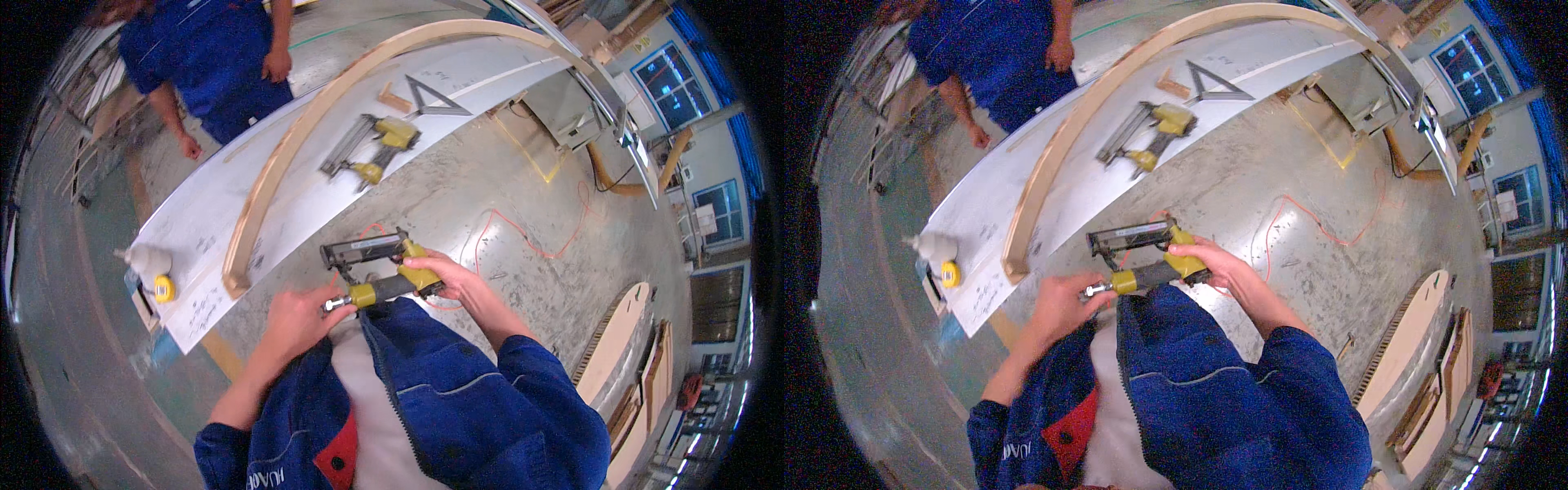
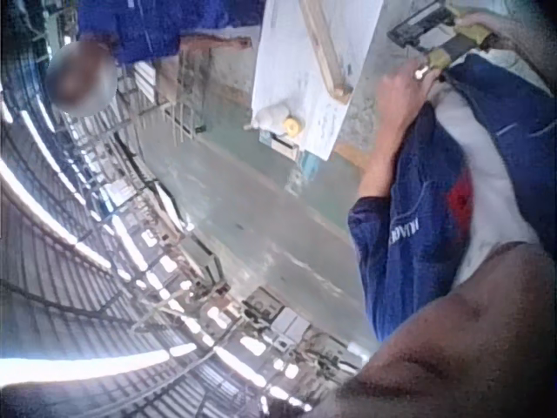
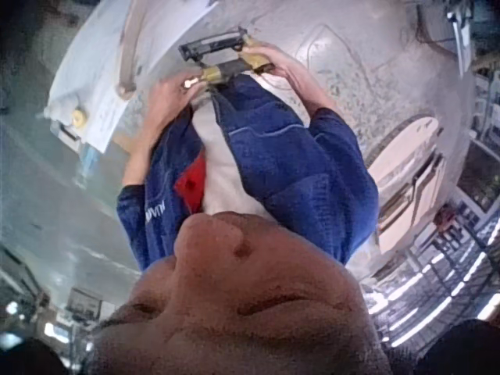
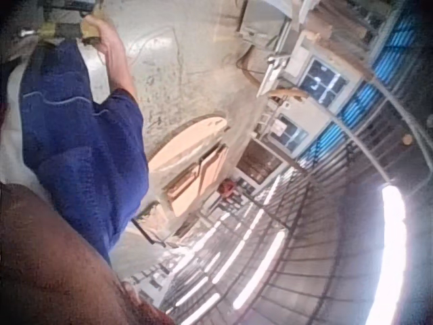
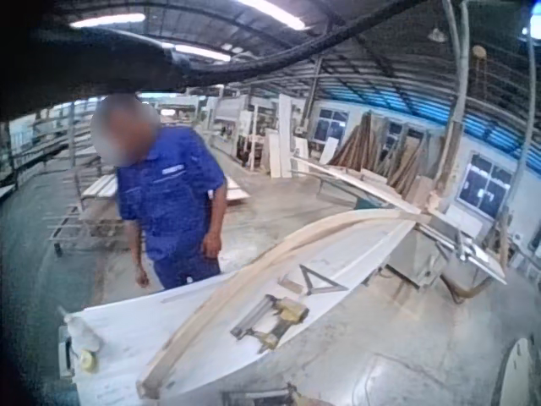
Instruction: The person uses a nail gun to secure joints on a curved wooden frame. They apply glue to a small wooden block and use a measuring square to align components on the workbench.
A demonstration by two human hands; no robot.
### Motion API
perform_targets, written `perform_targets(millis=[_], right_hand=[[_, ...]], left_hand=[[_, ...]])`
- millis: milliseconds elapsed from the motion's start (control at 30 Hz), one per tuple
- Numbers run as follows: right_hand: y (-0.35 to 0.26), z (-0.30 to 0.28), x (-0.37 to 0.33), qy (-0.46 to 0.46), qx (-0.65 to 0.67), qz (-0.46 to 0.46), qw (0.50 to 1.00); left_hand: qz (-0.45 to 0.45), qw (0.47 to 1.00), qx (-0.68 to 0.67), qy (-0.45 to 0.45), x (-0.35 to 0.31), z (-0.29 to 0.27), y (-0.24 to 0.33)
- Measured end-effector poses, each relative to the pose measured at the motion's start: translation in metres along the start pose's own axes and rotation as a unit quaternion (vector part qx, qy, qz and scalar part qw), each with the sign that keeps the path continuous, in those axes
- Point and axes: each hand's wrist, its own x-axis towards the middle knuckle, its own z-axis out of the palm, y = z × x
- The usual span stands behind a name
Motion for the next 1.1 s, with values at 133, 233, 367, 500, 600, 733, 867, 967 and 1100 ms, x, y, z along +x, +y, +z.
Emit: perform_targets(millis=[133,233,367,500,600,733,867,967,1100], right_hand=[[-0.027,-0.050,0.003,-0.016,0.028,0.024,0.999],[-0.034,-0.074,-0.003,-0.006,0.039,0.021,0.999],[-0.039,-0.097,-0.002,0.007,0.037,0.028,0.999],[-0.022,-0.130,-0.011,0.057,0.099,0.013,0.993],[-0.032,-0.150,-0.036,0.132,0.128,-0.052,0.981],[-0.052,-0.190,-0.028,0.178,0.174,-0.137,0.959],[-0.128,-0.238,0.014,0.249,0.164,-0.273,0.915],[-0.195,-0.292,0.075,0.257,0.200,-0.347,0.879],[-0.274,-0.370,0.170,0.311,0.210,-0.404,0.834]], left_hand=[[-0.018,1.000,0.001,-0.020,0.043,0.028,0.023],[-0.022,0.998,-0.007,-0.053,0.066,0.043,0.031],[-0.022,0.997,-0.047,-0.064,0.083,0.057,0.036],[-0.013,0.996,-0.093,-0.010,0.086,0.044,0.029],[-0.061,0.991,-0.120,0.003,0.093,0.034,0.024],[-0.106,0.979,-0.175,0.005,0.110,0.059,0.027],[-0.163,0.970,-0.176,-0.030,0.120,0.081,0.011],[-0.168,0.966,-0.195,0.030,0.137,0.098,0.000],[-0.296,0.929,-0.213,0.066,0.175,0.113,0.014]])
